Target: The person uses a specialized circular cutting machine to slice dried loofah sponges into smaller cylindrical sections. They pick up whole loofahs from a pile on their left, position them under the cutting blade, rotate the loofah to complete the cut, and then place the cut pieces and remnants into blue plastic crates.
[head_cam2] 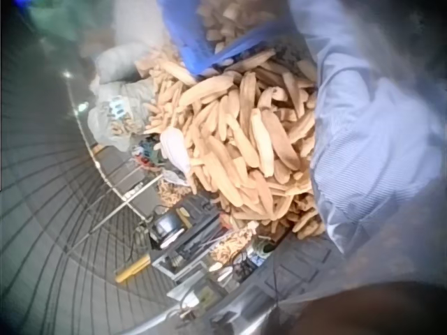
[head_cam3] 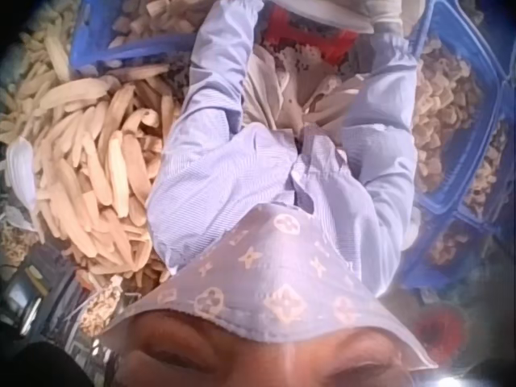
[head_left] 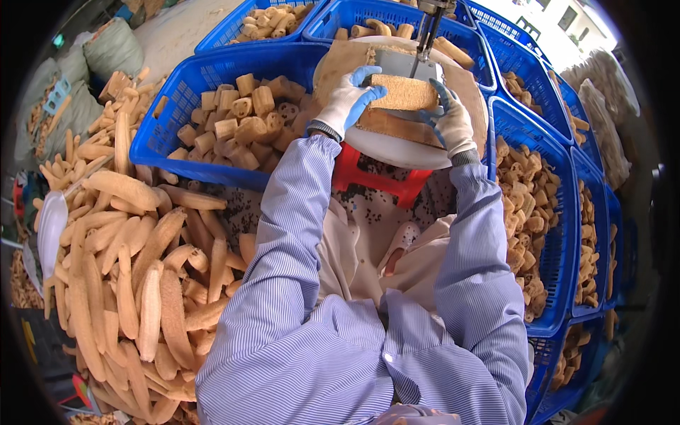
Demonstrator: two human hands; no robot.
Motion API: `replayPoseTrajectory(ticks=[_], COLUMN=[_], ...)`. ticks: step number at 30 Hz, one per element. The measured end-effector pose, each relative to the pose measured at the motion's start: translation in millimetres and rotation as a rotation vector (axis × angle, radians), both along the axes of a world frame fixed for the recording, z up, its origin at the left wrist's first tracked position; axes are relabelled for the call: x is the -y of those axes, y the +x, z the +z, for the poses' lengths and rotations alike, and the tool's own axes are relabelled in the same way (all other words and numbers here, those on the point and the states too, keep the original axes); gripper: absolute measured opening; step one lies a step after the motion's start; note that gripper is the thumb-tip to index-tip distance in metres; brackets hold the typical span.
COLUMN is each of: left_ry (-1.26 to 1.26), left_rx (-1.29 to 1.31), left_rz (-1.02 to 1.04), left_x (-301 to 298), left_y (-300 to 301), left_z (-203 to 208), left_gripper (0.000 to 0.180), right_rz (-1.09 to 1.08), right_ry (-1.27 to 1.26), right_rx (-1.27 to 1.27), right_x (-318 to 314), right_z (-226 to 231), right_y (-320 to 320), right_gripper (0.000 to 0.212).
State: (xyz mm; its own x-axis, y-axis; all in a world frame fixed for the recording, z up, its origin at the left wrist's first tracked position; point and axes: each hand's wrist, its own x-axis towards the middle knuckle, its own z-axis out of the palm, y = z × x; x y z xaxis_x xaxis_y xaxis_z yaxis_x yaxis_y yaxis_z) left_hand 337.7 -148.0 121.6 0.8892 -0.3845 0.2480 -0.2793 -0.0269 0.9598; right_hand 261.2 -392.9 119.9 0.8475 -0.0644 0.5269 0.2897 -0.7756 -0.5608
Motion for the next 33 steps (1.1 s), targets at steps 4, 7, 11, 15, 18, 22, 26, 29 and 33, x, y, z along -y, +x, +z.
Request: replayPoseTrajectory(ticks=[4,7,11,15,18,22,26,29,33], left_ry=[-0.075,-0.064,-0.005,-0.075,-0.037,0.032,0.09,0.096,0.239], left_rx=[-0.024,0.055,0.166,0.199,0.232,0.252,0.257,0.175,0.078], left_rz=[-0.051,-0.027,0.011,0.042,0.07,0.151,0.247,0.283,0.397], left_x=[2,5,19,20,26,31,44,47,50], left_y=[0,6,10,17,23,42,51,58,67], left_z=[-4,-10,-9,-16,-21,-30,-25,-17,-6], left_gripper=[0.053,0.053,0.048,0.046,0.042,0.037,0.034,0.034,0.039], right_rz=[-0.04,-0.035,-0.067,-0.119,-0.114,-0.107,-0.042,-0.045,-0.156], right_ry=[0.055,0.129,0.067,0.008,0.035,0.045,0.103,0.166,0.081], right_rx=[-0.086,-0.105,-0.022,-0.096,-0.132,-0.203,-0.206,-0.249,-0.366], right_x=[-1,3,18,1,2,1,20,22,16], right_z=[-3,-12,-20,0,4,15,7,6,21], right_y=[1,10,27,22,23,29,40,46,50], right_gripper=[0.069,0.069,0.07,0.069,0.067,0.063,0.061,0.059,0.059])
